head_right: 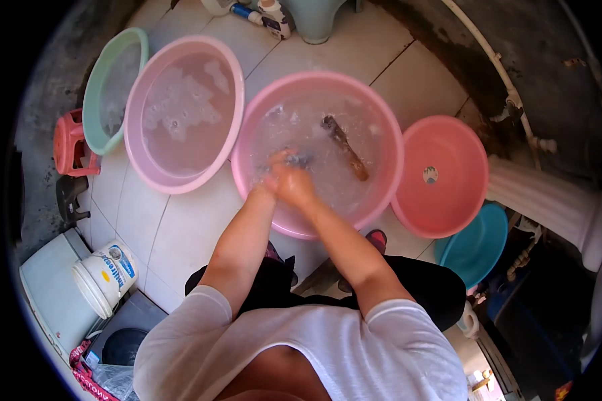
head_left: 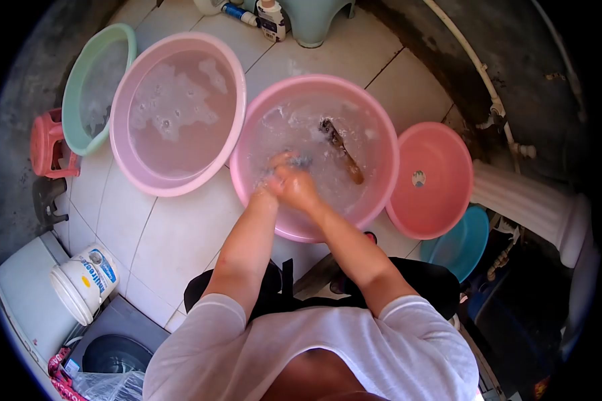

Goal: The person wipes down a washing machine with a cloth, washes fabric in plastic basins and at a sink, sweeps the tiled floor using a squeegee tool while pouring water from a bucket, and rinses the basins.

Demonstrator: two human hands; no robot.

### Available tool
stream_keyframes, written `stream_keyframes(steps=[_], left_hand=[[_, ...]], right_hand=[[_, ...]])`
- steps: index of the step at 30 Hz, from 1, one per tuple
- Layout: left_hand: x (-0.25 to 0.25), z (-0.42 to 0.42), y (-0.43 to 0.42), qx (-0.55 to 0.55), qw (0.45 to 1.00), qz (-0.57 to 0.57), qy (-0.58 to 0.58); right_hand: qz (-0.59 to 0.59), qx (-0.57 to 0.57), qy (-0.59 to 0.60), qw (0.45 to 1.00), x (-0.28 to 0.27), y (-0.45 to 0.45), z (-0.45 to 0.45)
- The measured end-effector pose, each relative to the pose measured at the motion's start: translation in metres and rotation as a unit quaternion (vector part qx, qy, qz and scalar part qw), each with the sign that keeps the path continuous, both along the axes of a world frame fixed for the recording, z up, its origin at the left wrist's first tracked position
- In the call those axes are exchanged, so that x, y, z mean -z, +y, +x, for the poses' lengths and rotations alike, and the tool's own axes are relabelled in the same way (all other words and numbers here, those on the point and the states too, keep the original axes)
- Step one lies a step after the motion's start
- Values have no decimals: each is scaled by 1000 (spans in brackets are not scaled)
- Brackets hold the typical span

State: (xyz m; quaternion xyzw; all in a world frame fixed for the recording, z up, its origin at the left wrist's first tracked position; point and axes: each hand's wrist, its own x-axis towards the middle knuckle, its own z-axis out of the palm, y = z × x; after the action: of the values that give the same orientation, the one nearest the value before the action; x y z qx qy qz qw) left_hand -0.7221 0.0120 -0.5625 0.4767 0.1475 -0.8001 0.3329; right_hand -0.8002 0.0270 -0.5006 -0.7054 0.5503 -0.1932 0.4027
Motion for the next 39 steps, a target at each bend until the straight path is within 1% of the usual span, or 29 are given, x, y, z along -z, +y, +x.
stream_keyframes(steps=[4, 5, 7, 8, 9, 10, 11, 13, 14, 15, 16, 17, 19, 20, 21, 22, 23, 24, 25, 26, 27, 28, 29, 31, 32, 34, 36, 37, 39], left_hand=[[6, -12, -9, -110, 984, -29, -136], [3, -12, -10, -108, 984, -29, -135], [-26, -15, -11, 4, 951, -98, -293], [-20, -13, -4, 3, 951, -98, -292], [-9, -9, 4, 226, 828, -192, -476], [-2, -6, 9, 425, 615, -265, -609], [-2, -4, 7, 424, 615, -267, -609], [-9, -3, 5, 345, 822, -129, -435], [-12, -3, 5, 292, 896, -53, -330], [-15, -3, 6, 235, 947, 24, -217], [-17, -3, 6, 173, 975, 101, -98], [-14, -2, 5, 175, 975, 100, -97], [-2, 6, 7, 90, 988, -64, -107], [44, 20, 14, 82, 992, -38, 93], [41, 11, 14, 81, 992, -35, 92], [28, -3, 13, 11, 1000, -20, -9], [18, -13, 3, -60, 992, -15, -107], [6, -16, 0, 67, 953, -102, -278], [-4, -16, 3, 68, 953, -100, -277], [-13, -13, 4, 182, 899, -148, -371], [-17, -11, 3, 288, 819, -195, -457], [-12, -9, 6, 286, 819, -194, -459], [3, -6, 11, 283, 838, -174, -434], [42, -4, 25, 281, 872, -135, -377], [57, -4, 31, 281, 887, -115, -347], [43, -1, 29, 281, 901, -96, -316], [-19, 7, 5, 155, 980, 126, -18], [-13, 6, 8, 157, 980, 124, -18], [17, 6, 14, 30, 998, -32, 35]], right_hand=[[75, 58, 17, 995, 4, -44, -27], [74, 98, 17, 992, 8, -46, -32], [76, 137, 20, 987, 30, -32, -44], [-6, 140, 72, 988, 59, -13, -49], [-88, 141, 123, 978, 77, 3, -54], [-88, 142, 123, 978, 82, 15, -60], [-27, 132, 139, 981, 84, 26, -65], [36, 121, 152, 980, 84, 27, -65], [122, 144, 107, 976, 88, 21, -62], [208, 168, 62, 962, 87, 20, -58], [209, 172, 62, 961, 71, 20, -48], [222, 131, -17, 966, 37, 15, -33], [235, 87, -95, 963, 12, 10, -20], [154, 78, -90, 981, 10, 8, -17], [73, 68, -85, 991, 10, 6, -15], [151, 86, -56, 983, 15, -11, -24], [144, 88, -59, 984, 20, -23, -31], [156, 83, 15, 984, 19, -31, -38], [172, 76, 91, 978, 17, -30, -46], [175, 76, 92, 977, 24, -21, -56], [51, 114, 97, 988, 41, -9, -66], [-75, 147, 97, 981, 58, 2, -73], [-77, 145, 94, 982, 74, 14, -78], [94, 101, 192, 972, 95, 34, -84], [94, 101, 191, 972, 93, 32, -81], [328, 73, -61, 940, 84, 24, -63], [337, 80, -166, 923, 23, 14, -35], [336, 82, -166, 924, 11, 10, -29], [98, -18, -181, 978, -7, -6, -22]])
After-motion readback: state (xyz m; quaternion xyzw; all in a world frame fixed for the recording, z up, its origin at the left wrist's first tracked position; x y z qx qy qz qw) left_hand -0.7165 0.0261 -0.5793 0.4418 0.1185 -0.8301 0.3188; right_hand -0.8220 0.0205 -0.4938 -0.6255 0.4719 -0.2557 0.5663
